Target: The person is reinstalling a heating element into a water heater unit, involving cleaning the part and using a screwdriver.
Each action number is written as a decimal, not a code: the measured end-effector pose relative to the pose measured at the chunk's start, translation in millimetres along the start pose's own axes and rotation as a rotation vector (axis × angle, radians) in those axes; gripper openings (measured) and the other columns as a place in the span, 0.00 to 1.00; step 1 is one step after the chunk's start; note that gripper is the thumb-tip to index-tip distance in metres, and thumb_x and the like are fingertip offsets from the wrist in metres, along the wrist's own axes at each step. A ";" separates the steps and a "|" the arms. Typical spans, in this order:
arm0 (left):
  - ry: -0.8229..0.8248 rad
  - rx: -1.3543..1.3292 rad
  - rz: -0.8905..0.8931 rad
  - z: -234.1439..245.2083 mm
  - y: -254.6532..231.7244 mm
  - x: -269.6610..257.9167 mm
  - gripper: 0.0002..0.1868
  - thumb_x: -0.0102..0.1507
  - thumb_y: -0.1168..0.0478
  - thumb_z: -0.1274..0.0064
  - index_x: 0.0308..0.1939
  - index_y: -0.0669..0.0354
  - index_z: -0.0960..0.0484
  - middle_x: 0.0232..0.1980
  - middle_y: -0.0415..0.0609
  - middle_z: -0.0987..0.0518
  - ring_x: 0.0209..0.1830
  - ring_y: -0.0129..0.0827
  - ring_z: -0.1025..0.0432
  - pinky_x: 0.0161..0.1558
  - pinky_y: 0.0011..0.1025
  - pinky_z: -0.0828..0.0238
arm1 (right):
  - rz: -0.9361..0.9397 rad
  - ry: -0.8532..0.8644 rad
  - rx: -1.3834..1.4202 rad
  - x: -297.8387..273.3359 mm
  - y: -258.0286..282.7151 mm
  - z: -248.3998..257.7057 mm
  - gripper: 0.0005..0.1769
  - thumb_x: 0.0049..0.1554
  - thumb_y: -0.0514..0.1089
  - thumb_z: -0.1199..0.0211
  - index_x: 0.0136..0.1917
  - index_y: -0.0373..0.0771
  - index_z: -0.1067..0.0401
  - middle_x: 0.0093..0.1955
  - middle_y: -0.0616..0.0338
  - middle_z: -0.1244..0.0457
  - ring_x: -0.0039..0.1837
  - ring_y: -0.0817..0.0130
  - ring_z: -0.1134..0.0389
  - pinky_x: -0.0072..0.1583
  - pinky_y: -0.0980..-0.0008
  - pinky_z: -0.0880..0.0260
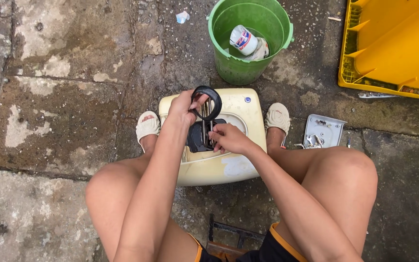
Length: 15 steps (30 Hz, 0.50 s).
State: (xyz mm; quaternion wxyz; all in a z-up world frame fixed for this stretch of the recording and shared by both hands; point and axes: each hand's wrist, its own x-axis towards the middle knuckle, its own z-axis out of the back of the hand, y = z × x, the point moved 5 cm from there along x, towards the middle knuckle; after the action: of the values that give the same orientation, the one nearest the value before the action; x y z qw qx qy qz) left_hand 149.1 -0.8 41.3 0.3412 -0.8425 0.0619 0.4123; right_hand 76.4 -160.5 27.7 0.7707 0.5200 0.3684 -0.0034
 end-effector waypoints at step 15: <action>0.501 0.196 -0.167 -43.6 -67.6 -175.8 0.25 0.60 0.64 0.36 0.56 0.60 0.32 0.45 0.60 0.18 0.39 0.45 0.17 0.11 0.04 0.44 | 0.524 -0.303 -0.717 -67.7 150.0 93.1 0.06 0.56 0.41 0.33 0.48 0.41 0.26 0.43 0.54 0.28 0.47 0.51 0.24 0.50 0.51 0.24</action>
State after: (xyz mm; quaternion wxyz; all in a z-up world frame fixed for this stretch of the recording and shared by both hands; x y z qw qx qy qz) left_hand 89.0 -7.9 224.8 0.4277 -0.8833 0.1144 0.1539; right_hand 137.8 -192.1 203.7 0.9216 0.2900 0.0860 0.2432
